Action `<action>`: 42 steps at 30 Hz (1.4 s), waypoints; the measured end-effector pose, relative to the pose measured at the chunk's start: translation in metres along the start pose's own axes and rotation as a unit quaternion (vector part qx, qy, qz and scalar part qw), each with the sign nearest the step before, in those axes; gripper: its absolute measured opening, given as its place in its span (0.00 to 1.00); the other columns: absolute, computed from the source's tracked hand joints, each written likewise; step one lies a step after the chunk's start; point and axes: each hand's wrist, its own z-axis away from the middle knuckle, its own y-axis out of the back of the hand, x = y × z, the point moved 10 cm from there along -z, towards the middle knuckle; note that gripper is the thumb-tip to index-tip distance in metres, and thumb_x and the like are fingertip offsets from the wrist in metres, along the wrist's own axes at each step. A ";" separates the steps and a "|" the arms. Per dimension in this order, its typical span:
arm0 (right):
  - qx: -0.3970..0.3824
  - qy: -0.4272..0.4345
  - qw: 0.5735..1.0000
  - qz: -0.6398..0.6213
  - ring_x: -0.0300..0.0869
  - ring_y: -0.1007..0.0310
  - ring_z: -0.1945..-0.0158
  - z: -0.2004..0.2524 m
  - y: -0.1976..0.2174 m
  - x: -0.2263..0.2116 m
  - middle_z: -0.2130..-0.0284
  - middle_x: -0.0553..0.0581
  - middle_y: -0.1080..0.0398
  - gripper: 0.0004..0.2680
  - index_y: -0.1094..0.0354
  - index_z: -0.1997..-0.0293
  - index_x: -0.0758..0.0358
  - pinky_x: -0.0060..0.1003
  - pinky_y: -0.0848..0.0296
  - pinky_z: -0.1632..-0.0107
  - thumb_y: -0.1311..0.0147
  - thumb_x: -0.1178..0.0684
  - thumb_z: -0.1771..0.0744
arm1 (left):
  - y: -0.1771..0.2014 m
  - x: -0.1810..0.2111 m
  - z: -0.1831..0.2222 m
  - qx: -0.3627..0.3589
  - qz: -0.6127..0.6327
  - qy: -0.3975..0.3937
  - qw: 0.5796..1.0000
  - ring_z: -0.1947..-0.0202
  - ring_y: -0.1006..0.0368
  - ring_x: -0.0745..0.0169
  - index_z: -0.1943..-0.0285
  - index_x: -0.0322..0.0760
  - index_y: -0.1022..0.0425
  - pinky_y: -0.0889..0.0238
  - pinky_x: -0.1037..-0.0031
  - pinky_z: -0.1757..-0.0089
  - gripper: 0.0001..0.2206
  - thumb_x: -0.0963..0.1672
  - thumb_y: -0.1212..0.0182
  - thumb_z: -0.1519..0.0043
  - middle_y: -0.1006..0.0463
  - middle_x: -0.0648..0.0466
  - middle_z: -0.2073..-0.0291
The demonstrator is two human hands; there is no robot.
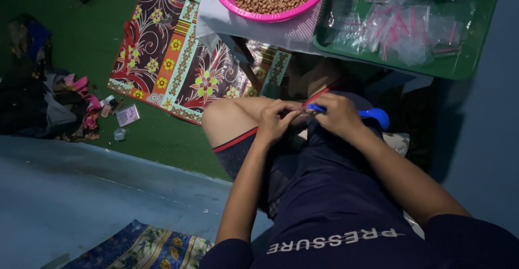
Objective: Scooping peanuts from a bowl into small plastic bags and sealing them for individual portions.
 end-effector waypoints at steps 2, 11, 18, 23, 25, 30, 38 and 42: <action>0.007 0.003 1.000 -0.004 0.49 0.20 0.56 0.000 0.002 0.000 0.63 0.47 0.22 0.08 0.21 0.60 0.45 0.41 0.20 0.58 0.31 0.48 0.40 | 0.001 -0.001 0.000 0.005 0.002 0.001 1.000 0.69 0.21 0.57 0.63 0.48 0.15 0.28 0.72 0.65 0.05 0.44 0.24 0.45 0.20 0.57 0.73; 0.011 0.010 0.999 -0.040 0.53 0.20 0.58 0.000 0.007 -0.007 0.65 0.51 0.21 0.08 0.21 0.61 0.49 0.44 0.21 0.59 0.31 0.51 0.40 | 0.004 0.005 -0.002 -0.002 0.003 -0.004 1.000 0.70 0.22 0.54 0.64 0.47 0.16 0.28 0.69 0.65 0.05 0.44 0.25 0.45 0.21 0.55 0.73; 0.034 0.014 0.996 -0.083 0.52 0.20 0.58 -0.001 0.009 -0.006 0.66 0.50 0.21 0.08 0.21 0.62 0.48 0.42 0.21 0.59 0.30 0.52 0.41 | 0.003 0.003 -0.001 -0.006 0.007 0.003 1.000 0.72 0.24 0.56 0.67 0.45 0.16 0.30 0.70 0.67 0.05 0.45 0.24 0.46 0.22 0.54 0.75; 0.038 0.024 0.993 -0.108 0.52 0.20 0.58 -0.001 0.013 -0.011 0.66 0.50 0.22 0.08 0.21 0.62 0.48 0.41 0.22 0.59 0.31 0.54 0.41 | 0.000 -0.005 0.001 -0.011 0.047 0.009 0.999 0.72 0.25 0.60 0.65 0.46 0.14 0.30 0.72 0.66 0.04 0.44 0.24 0.45 0.22 0.55 0.75; 0.042 0.026 0.993 -0.106 0.50 0.20 0.59 -0.001 0.015 -0.017 0.66 0.50 0.22 0.09 0.21 0.62 0.49 0.41 0.22 0.59 0.31 0.54 0.42 | -0.003 -0.010 0.004 -0.011 0.063 0.010 0.998 0.72 0.25 0.57 0.64 0.46 0.14 0.30 0.71 0.66 0.04 0.43 0.25 0.45 0.21 0.52 0.74; 0.036 0.041 0.994 -0.099 0.51 0.20 0.60 -0.003 0.018 -0.020 0.68 0.50 0.22 0.08 0.21 0.64 0.48 0.41 0.22 0.61 0.31 0.52 0.43 | -0.003 -0.002 -0.001 -0.018 0.070 -0.007 0.997 0.69 0.23 0.59 0.62 0.46 0.14 0.29 0.73 0.65 0.06 0.44 0.23 0.45 0.21 0.54 0.73; 0.010 0.037 0.998 -0.048 0.47 0.20 0.59 0.005 0.001 -0.011 0.66 0.44 0.22 0.09 0.22 0.63 0.42 0.40 0.21 0.60 0.31 0.46 0.43 | -0.008 0.017 0.000 -0.066 0.092 -0.048 0.992 0.69 0.23 0.51 0.62 0.41 0.17 0.27 0.68 0.67 0.05 0.42 0.26 0.44 0.22 0.48 0.72; -0.017 0.016 1.000 -0.019 0.48 0.20 0.59 0.004 -0.008 -0.008 0.65 0.44 0.22 0.09 0.23 0.63 0.42 0.43 0.21 0.60 0.33 0.45 0.43 | -0.015 0.010 0.003 -0.086 0.078 -0.042 0.992 0.69 0.23 0.48 0.61 0.37 0.19 0.27 0.65 0.67 0.06 0.42 0.28 0.43 0.22 0.46 0.71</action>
